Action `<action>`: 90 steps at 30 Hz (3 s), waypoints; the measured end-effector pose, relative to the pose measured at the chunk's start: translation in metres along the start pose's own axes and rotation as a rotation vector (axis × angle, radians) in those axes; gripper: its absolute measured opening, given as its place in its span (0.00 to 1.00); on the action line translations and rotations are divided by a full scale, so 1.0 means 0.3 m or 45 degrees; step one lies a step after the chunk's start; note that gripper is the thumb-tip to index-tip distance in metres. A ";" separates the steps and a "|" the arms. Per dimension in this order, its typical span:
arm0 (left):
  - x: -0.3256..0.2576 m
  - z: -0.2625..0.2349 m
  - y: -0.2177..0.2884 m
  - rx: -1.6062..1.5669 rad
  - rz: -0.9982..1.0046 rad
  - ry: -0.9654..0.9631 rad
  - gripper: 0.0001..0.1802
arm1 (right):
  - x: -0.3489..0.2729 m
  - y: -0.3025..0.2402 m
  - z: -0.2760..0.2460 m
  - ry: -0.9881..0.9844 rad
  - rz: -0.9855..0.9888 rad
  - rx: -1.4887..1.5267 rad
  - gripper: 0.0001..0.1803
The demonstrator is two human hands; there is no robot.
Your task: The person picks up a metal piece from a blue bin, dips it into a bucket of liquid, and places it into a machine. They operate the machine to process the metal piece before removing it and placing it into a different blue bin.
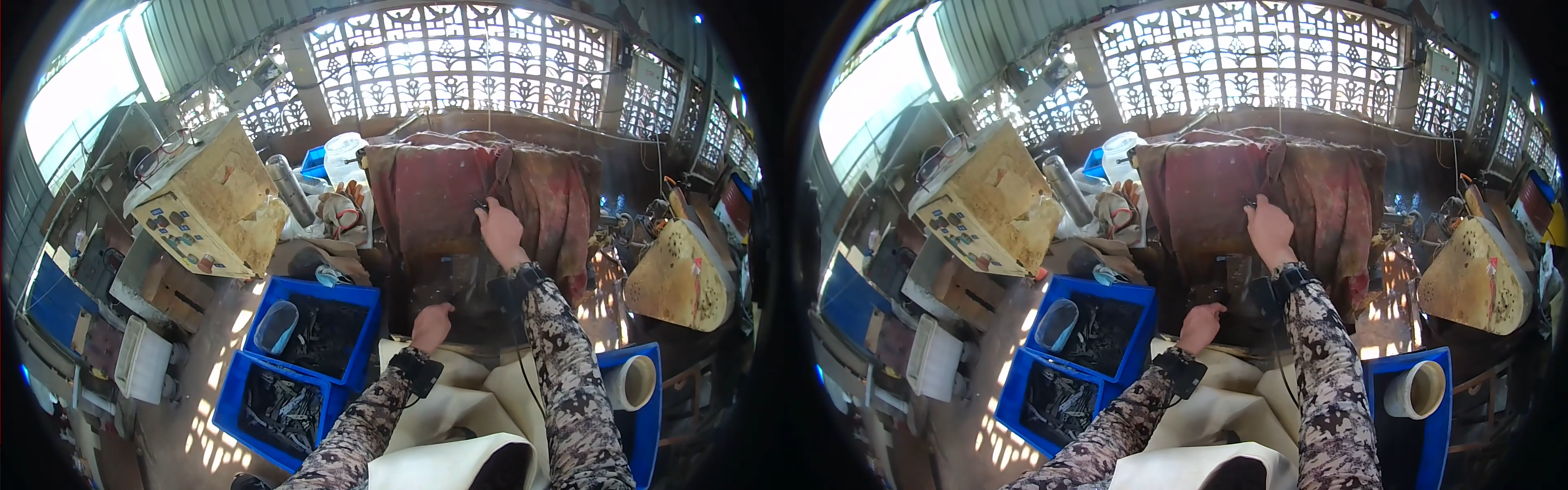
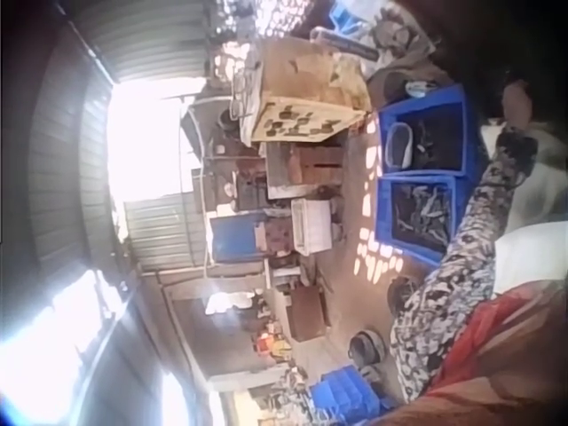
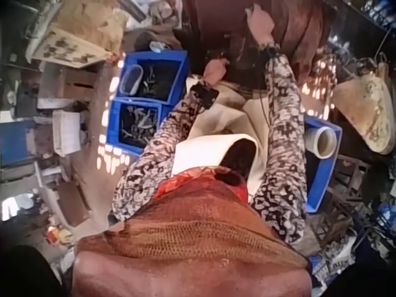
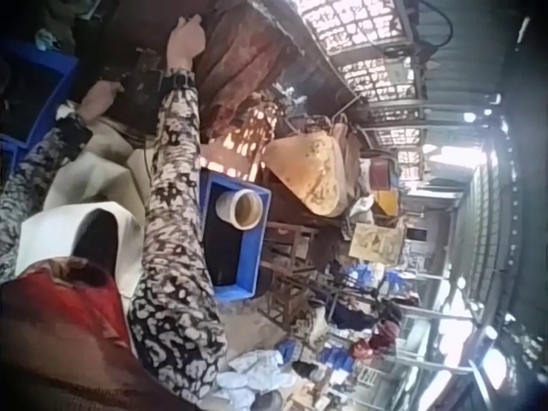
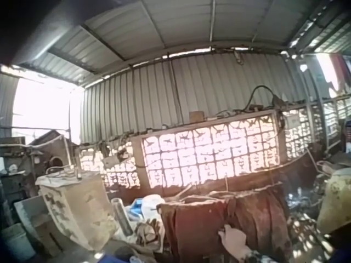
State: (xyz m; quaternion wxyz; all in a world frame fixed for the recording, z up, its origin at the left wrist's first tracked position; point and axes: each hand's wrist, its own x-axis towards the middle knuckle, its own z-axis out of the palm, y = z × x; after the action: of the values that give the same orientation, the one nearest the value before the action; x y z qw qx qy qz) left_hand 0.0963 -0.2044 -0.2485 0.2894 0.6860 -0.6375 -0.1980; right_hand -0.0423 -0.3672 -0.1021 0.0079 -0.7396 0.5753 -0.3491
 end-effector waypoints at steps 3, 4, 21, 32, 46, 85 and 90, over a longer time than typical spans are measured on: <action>-0.003 0.009 -0.014 0.006 0.076 0.117 0.11 | 0.016 0.003 0.040 0.045 -0.063 -0.042 0.15; -0.002 0.013 -0.020 0.006 0.074 0.117 0.11 | 0.023 0.005 0.046 0.043 -0.064 -0.041 0.15; -0.004 0.017 -0.028 0.040 0.161 0.097 0.11 | 0.051 -0.003 0.064 -0.057 -0.106 -0.163 0.13; -0.012 -0.010 -0.003 0.032 0.046 -0.028 0.16 | 0.051 -0.021 0.050 -0.089 -0.087 -0.177 0.13; -0.019 0.001 -0.004 -0.009 0.064 0.002 0.16 | 0.040 -0.022 0.058 -0.068 -0.095 -0.258 0.13; -0.012 -0.011 0.000 0.036 0.067 -0.040 0.16 | 0.036 -0.029 0.063 -0.045 -0.090 -0.239 0.13; -0.013 -0.006 -0.004 0.038 0.069 -0.037 0.17 | 0.035 -0.028 0.070 -0.026 -0.101 -0.271 0.12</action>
State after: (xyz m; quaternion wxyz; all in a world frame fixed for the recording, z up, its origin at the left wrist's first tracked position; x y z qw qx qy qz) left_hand 0.0979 -0.2004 -0.2481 0.2751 0.6697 -0.6630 -0.1905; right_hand -0.0233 -0.3815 -0.1093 -0.0787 -0.7619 0.5794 -0.2786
